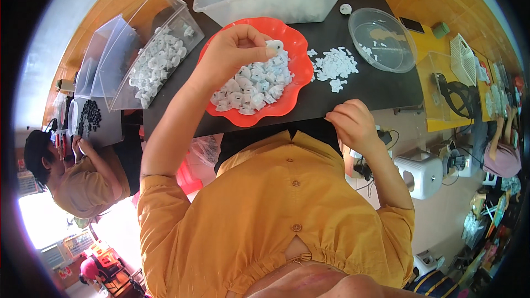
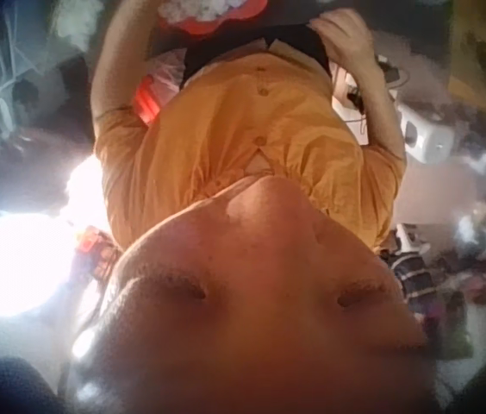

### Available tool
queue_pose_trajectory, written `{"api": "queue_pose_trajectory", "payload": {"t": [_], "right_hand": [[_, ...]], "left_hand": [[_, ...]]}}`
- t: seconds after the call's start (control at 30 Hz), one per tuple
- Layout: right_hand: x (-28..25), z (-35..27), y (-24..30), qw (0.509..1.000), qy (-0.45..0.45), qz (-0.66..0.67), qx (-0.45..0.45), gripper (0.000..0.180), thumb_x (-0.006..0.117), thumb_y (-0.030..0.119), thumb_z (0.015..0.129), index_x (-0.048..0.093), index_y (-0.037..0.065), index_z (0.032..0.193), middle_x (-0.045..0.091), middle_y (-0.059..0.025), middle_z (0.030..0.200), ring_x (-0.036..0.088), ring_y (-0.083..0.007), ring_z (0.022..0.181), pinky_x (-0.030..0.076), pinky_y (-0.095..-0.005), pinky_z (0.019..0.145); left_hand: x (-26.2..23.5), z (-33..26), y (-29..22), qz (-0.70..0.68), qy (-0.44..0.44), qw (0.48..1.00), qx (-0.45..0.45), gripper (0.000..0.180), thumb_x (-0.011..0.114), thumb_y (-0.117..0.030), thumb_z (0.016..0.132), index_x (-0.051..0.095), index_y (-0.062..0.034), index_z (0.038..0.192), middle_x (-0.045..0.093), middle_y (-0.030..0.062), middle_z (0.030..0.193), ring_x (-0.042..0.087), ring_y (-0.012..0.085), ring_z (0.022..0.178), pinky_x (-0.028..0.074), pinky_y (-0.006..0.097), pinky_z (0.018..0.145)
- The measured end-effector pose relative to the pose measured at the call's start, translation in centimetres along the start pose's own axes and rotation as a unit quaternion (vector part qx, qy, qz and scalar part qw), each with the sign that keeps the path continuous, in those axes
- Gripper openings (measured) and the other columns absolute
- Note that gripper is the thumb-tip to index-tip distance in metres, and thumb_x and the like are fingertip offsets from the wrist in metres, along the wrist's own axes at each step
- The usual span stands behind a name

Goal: The person assembles plastic components by inserting small plastic pins into plastic bases by hand and places the assembled parts into a transparent plastic container.

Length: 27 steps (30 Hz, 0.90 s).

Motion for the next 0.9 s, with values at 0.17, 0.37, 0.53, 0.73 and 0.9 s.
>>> {"api": "queue_pose_trajectory", "payload": {"t": [0.17, 0.37, 0.53, 0.73, 0.9], "right_hand": [[-0.9, 4.4, 1.3, 0.958, -0.123, 0.186, 0.182, 0.017, 0.071, -0.005, 0.081, 0.068, 0.002, 0.097, 0.066, -0.0101, 0.093, 0.062, -0.0222, 0.077, 0.050, -0.0300, 0.071], [1.0, 10.3, 4.9, 0.809, -0.234, 0.495, 0.213, 0.008, 0.067, -0.004, 0.090, 0.065, -0.004, 0.098, 0.067, -0.0082, 0.096, 0.063, -0.0126, 0.086, 0.052, -0.0254, 0.075], [1.4, 11.8, 5.4, 0.913, -0.243, 0.311, 0.106, 0.011, 0.070, -0.002, 0.087, 0.066, 0.001, 0.096, 0.066, -0.0092, 0.094, 0.062, -0.0185, 0.079, 0.051, -0.0271, 0.067], [1.5, 12.1, 6.4, 0.929, -0.244, 0.260, 0.104, 0.011, 0.069, -0.003, 0.086, 0.065, 0.001, 0.095, 0.064, -0.0096, 0.094, 0.060, -0.0194, 0.077, 0.050, -0.0279, 0.065], [1.5, 12.4, 6.4, 0.940, -0.229, 0.240, 0.085, 0.013, 0.069, -0.005, 0.085, 0.064, 0.001, 0.095, 0.063, -0.0101, 0.094, 0.060, -0.0200, 0.077, 0.050, -0.0283, 0.064]], "left_hand": [[2.0, -3.2, 0.2, -0.290, 0.030, 0.956, 0.005, 0.033, 0.074, -0.005, 0.086, 0.064, -0.0031, 0.118, 0.067, 0.0042, 0.109, 0.063, 0.0134, 0.100, 0.051, 0.029, 0.088], [4.2, -5.5, 0.3, -0.432, 0.083, 0.897, 0.035, 0.038, 0.069, -0.003, 0.090, 0.061, -0.0011, 0.128, 0.066, 0.0080, 0.121, 0.062, 0.0169, 0.109, 0.051, 0.032, 0.096], [4.2, -7.1, -0.8, -0.451, 0.051, 0.890, 0.053, 0.035, 0.064, -0.002, 0.094, 0.061, -0.0001, 0.129, 0.065, 0.0093, 0.121, 0.062, 0.0175, 0.110, 0.051, 0.032, 0.096], [4.0, -7.4, -1.0, -0.366, 0.045, 0.921, 0.126, 0.032, 0.062, 0.000, 0.095, 0.061, 0.0009, 0.127, 0.065, 0.0069, 0.119, 0.061, 0.0152, 0.108, 0.050, 0.031, 0.095], [3.7, -7.7, -1.3, -0.326, 0.016, 0.932, 0.159, 0.030, 0.062, -0.001, 0.095, 0.062, 0.0019, 0.124, 0.063, 0.0069, 0.120, 0.060, 0.0148, 0.107, 0.050, 0.030, 0.094]]}}
Point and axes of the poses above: each hand's wrist, its own z-axis towards the middle knuckle, its own x-axis out of the palm, y = z × x, the point moved 4 cm from there along z, towards the middle knuckle
